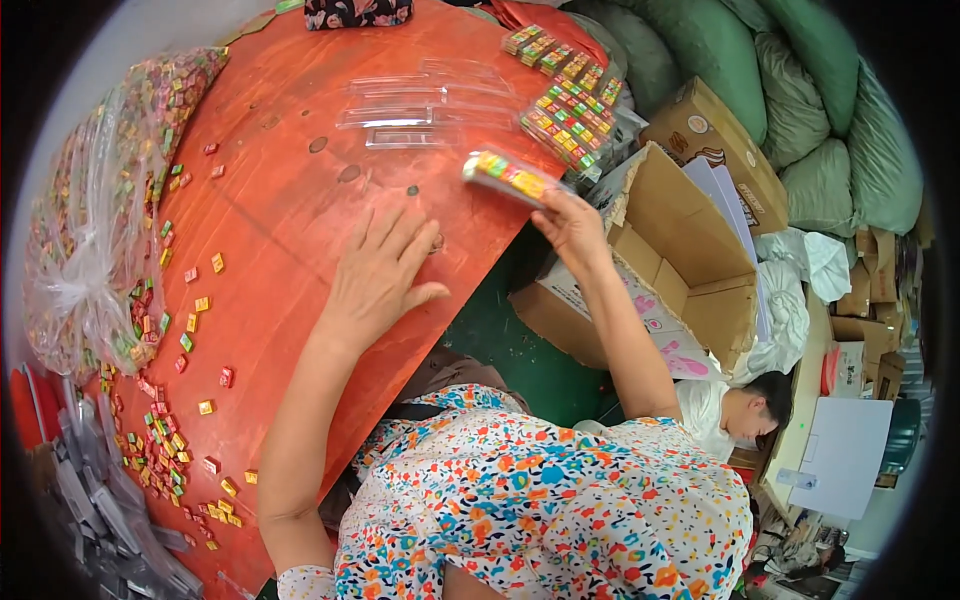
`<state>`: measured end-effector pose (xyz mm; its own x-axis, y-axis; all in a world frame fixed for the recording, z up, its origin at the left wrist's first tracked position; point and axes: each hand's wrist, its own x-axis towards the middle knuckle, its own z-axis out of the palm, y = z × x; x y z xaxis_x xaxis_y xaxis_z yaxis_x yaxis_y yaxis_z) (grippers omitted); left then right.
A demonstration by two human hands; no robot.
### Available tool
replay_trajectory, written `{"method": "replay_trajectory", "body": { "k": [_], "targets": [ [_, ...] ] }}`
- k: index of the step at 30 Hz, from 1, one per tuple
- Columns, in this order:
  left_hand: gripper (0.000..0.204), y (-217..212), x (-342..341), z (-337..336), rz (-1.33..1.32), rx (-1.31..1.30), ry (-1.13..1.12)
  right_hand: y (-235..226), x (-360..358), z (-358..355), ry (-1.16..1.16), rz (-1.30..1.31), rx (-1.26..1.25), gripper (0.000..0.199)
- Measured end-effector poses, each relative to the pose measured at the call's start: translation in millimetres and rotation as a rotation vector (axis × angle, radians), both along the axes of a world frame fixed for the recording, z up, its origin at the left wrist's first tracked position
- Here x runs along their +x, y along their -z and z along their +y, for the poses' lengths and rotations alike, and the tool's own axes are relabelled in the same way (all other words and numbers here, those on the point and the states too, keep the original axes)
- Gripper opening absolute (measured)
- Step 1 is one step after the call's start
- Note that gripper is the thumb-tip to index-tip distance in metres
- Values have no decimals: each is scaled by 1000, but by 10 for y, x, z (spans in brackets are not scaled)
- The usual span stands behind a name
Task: Packing small colorful toy blocks into clear plastic trays at a workbench.
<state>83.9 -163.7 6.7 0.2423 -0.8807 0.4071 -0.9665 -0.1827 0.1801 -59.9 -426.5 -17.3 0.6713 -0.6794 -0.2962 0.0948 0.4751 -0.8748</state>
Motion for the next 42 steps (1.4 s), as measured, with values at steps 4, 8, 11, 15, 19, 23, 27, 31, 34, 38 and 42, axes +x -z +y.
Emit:
{"method": "replay_trajectory", "body": {
  "k": [4,8,11,15,19,23,27,31,34,38,42],
  "targets": [
    [74,291,-43,153,158,119,-7,231,-38,-406,174,2,62,22],
    [69,433,-104,221,153,113,-59,231,65,-504,191,-9,74,24],
    [69,463,-90,223,152,114,-66,185,152,-534,165,10,65,27],
    [68,427,-116,201,170,119,-70,192,143,-629,161,-5,63,35],
    [66,422,-133,209,175,109,-81,181,89,-488,215,96,149,47],
    [65,450,-145,234,167,92,-89,85,-173,57,8,424,-220,42],
    [66,454,-149,260,208,101,-96,-170,267,423,-239,290,-1076,26],
    [67,424,-147,244,194,98,-83,-125,1206,266,-270,108,-1604,37],
    [67,425,-151,226,205,113,-81,38,1883,138,-341,173,-1803,52],
    [67,404,-142,220,232,139,-77,168,2521,49,-472,406,-1960,67],
    [67,443,-135,214,216,94,-80,232,2808,97,-511,521,-1924,69]
  ]
}}
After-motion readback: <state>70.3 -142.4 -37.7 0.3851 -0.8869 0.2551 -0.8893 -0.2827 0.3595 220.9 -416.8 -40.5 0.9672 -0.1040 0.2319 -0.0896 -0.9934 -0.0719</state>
